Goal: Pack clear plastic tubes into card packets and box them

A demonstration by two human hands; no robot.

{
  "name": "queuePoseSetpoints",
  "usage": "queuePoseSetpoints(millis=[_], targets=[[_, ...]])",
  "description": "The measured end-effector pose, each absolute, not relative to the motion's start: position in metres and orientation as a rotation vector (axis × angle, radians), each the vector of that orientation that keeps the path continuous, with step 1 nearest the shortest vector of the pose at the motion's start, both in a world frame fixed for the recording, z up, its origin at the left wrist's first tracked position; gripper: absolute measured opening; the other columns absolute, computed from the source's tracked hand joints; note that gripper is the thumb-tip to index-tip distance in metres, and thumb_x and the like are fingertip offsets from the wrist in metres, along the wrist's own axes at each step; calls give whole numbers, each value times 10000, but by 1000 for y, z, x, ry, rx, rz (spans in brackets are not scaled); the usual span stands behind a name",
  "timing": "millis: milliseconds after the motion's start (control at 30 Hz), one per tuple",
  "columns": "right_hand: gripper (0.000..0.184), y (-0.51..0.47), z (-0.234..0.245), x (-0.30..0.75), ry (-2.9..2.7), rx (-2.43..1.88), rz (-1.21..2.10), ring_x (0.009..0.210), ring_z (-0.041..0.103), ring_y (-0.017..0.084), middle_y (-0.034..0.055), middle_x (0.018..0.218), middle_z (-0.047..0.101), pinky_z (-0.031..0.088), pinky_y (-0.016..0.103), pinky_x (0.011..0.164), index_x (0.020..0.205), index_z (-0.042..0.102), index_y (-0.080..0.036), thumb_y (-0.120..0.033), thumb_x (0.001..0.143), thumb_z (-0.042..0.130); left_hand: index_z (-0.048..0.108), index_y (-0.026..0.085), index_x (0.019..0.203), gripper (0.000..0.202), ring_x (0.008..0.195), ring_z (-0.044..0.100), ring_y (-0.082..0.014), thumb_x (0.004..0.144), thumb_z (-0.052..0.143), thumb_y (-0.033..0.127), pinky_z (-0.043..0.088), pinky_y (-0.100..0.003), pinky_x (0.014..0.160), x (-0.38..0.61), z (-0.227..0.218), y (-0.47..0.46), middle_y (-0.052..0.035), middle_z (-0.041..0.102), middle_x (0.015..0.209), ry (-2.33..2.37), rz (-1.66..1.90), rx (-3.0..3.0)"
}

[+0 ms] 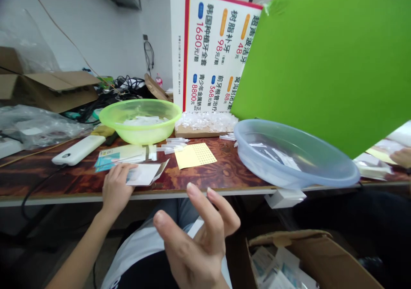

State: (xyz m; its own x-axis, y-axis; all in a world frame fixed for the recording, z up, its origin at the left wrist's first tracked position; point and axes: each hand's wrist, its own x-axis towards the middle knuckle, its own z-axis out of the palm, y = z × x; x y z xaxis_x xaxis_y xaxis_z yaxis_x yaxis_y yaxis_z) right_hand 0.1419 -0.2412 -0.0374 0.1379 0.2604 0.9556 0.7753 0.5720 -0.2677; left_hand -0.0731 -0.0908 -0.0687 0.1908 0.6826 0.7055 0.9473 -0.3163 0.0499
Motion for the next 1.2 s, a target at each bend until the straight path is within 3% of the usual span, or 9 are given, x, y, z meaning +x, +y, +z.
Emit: queuePoseSetpoints(millis=[67,167,333,433,567,700,967,1067,1200], targets=[[492,-239,-27,138,-1284,-896,-691,1215,455,313,-8,1355,535,415,439,795,1092,689,-348,27,804,552,615,198,1090,359,1058,589,-315,774,504,72,453,-403,857,-74,-68,-91,-104,671,1102,-1536,-889,-2087],[349,-240,-19,135,-1272,-908,-785,1118,489,296,11,1127,654,410,395,731,914,726,-308,-6,780,614,615,190,1097,359,1050,591,-316,776,504,75,457,-404,852,-74,-67,-93,-107,672,1104,-1537,-877,-2102],[408,-246,-23,138,-1340,-967,-734,1011,509,313,54,981,688,447,406,705,1096,717,-300,-51,784,633,616,190,1100,361,1049,595,-314,774,505,82,461,-410,857,-73,-68,-93,-115,671,1114,-1529,-875,-2097],[379,-245,-25,134,-1287,-922,-661,990,521,280,58,1019,654,459,402,748,1036,699,-263,-1,774,617,617,197,1099,360,1044,599,-310,774,508,87,462,-409,853,-73,-69,-93,-114,673,1107,-1526,-872,-2089],[258,-241,-21,128,-1155,-775,-264,929,538,226,67,995,567,451,379,779,943,572,-214,3,803,566,620,201,1102,363,1030,601,-306,776,507,89,466,-406,841,-74,-69,-92,-116,673,1103,-1516,-864,-2089],[137,-239,-16,130,-1163,-604,125,826,499,171,31,854,486,431,308,730,824,481,-213,-109,913,492,617,201,1104,368,1030,599,-305,777,501,81,460,-407,851,-74,-69,-93,-113,671,1108,-1514,-855,-2093],[281,-236,-16,137,-1065,-308,706,742,440,164,-5,755,390,425,288,693,756,419,-221,-380,906,597,600,190,1115,348,1038,589,-315,796,496,96,447,-400,840,-76,-69,-92,-113,664,1104,-1519,-843,-2098],[324,-237,-12,137,-998,-203,913,681,392,152,-19,723,333,436,282,653,729,376,-224,-384,864,624,601,199,1116,349,1042,588,-315,798,497,100,437,-396,841,-76,-68,-93,-107,663,1107,-1523,-841,-2095],[291,-238,-10,134,-903,-1,1154,569,299,124,-29,732,281,361,217,446,725,343,-235,-350,848,581,615,193,1121,369,1035,585,-309,787,494,89,432,-387,829,-75,-69,-92,-108,664,1112,-1523,-841,-2090]])
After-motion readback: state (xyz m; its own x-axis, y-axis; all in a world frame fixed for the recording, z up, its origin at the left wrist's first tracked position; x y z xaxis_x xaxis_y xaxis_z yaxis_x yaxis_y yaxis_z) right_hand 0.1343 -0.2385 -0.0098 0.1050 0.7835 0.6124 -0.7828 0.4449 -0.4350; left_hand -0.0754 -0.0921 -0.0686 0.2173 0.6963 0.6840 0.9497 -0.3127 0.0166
